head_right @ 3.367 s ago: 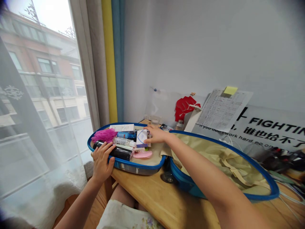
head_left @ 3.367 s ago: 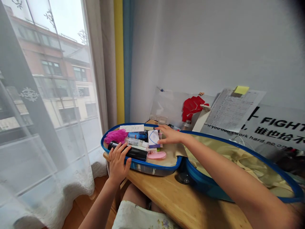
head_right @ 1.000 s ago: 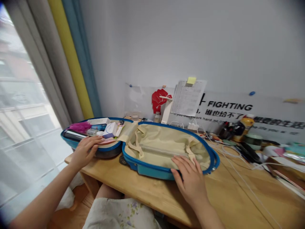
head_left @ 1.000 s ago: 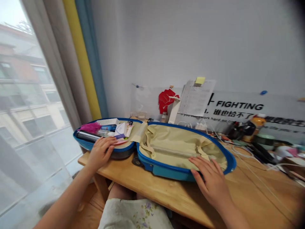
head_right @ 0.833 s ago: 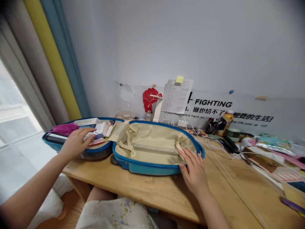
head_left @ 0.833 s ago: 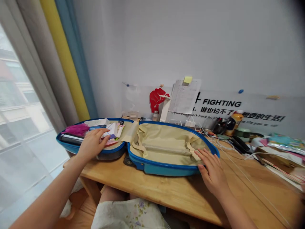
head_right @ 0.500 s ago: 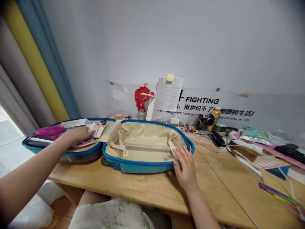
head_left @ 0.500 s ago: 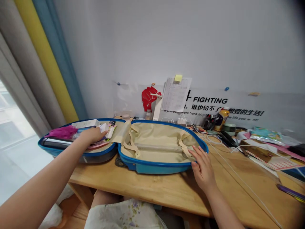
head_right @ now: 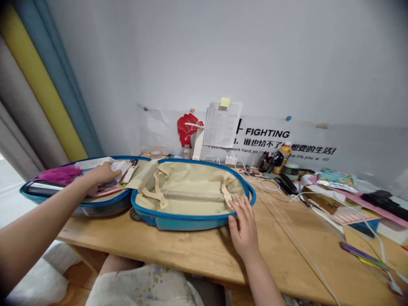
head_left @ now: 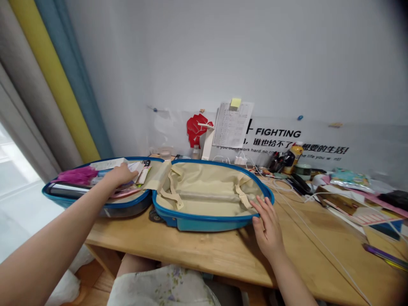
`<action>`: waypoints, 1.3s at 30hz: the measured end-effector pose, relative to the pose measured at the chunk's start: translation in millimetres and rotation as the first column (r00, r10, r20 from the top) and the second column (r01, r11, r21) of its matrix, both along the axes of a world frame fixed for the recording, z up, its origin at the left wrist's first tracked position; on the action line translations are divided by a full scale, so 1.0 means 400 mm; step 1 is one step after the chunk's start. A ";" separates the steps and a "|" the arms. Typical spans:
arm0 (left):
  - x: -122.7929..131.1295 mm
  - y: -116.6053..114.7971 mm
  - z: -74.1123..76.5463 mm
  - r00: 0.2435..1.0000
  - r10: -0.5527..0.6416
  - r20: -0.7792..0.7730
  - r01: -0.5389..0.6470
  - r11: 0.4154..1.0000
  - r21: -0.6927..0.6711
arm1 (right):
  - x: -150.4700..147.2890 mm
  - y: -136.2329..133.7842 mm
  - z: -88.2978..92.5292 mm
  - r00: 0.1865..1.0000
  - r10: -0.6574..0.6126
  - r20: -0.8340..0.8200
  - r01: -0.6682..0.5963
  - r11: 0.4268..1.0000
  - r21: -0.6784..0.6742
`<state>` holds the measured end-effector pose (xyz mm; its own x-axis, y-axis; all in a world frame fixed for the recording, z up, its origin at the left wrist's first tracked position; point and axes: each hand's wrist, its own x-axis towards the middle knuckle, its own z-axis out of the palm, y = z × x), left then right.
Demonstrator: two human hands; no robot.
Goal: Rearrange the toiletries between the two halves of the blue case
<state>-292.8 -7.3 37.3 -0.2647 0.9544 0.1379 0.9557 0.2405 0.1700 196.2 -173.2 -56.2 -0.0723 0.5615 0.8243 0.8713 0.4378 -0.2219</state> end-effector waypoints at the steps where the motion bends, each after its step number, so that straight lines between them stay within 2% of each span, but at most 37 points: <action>1: 0.005 -0.007 0.008 0.999 0.032 -0.010 -0.032 0.999 -0.002 | 0.000 0.000 0.000 1.000 -0.001 0.000 0.001 1.000 0.001; 4: 0.034 -0.037 0.054 0.998 0.051 -0.031 -0.049 0.998 0.048 | 0.001 -0.001 -0.001 1.000 0.000 -0.001 0.000 1.000 -0.005; 6: 0.071 -0.065 0.097 0.999 -0.028 -0.036 0.032 0.992 0.120 | 0.001 -0.001 -0.002 1.000 0.003 -0.004 -0.003 1.000 -0.009; 9: 0.166 -0.114 0.153 0.958 -0.286 0.000 0.281 0.942 0.183 | -0.002 0.000 -0.001 1.000 0.003 -0.017 -0.003 1.000 0.001; 12: 0.307 -0.155 0.172 0.809 -0.584 0.066 0.574 0.809 0.127 | -0.004 0.000 0.000 1.000 0.006 -0.024 -0.006 1.000 0.011; 15: 0.468 -0.181 0.148 0.681 -0.729 0.075 0.732 0.676 -0.082 | -0.004 -0.002 0.003 1.000 0.014 -0.011 -0.013 1.000 0.006; 16: 0.520 -0.186 0.134 0.648 -0.759 0.071 0.756 0.629 -0.180 | -0.004 -0.003 0.004 1.000 0.012 -0.009 -0.012 1.000 -0.001; 18: 0.614 -0.193 0.104 0.607 -0.789 0.089 0.777 0.567 -0.272 | -0.003 -0.004 0.004 1.000 0.008 -0.006 -0.008 1.000 -0.016; 20: 0.689 -0.193 0.075 0.583 -0.806 0.100 0.783 0.525 -0.332 | -0.003 -0.006 0.004 1.000 0.009 -0.005 -0.009 1.000 -0.021; 23: 0.763 -0.186 0.041 0.573 -0.813 0.099 0.770 0.493 -0.404 | -0.003 -0.007 0.004 1.000 0.018 -0.005 -0.018 1.000 -0.020; 27: 0.806 -0.175 0.009 0.580 -0.809 0.096 0.756 0.491 -0.432 | -0.003 -0.009 0.002 1.000 0.023 -0.007 -0.023 1.000 -0.016; 32: 0.815 -0.172 -0.023 0.577 -0.810 0.104 0.771 0.497 -0.398 | 0.000 -0.011 -0.001 1.000 0.022 0.006 -0.022 1.000 -0.010; 39: 0.811 -0.161 -0.041 0.528 -0.837 0.141 0.805 0.441 -0.397 | 0.002 -0.014 -0.002 1.000 0.020 -0.011 -0.020 0.999 -0.038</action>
<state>31.8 -71.8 20.9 0.6659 0.6869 -0.2910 0.7441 -0.6393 0.1937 196.8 -178.6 -56.9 -0.0752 0.5914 0.8029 0.8600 0.4461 -0.2480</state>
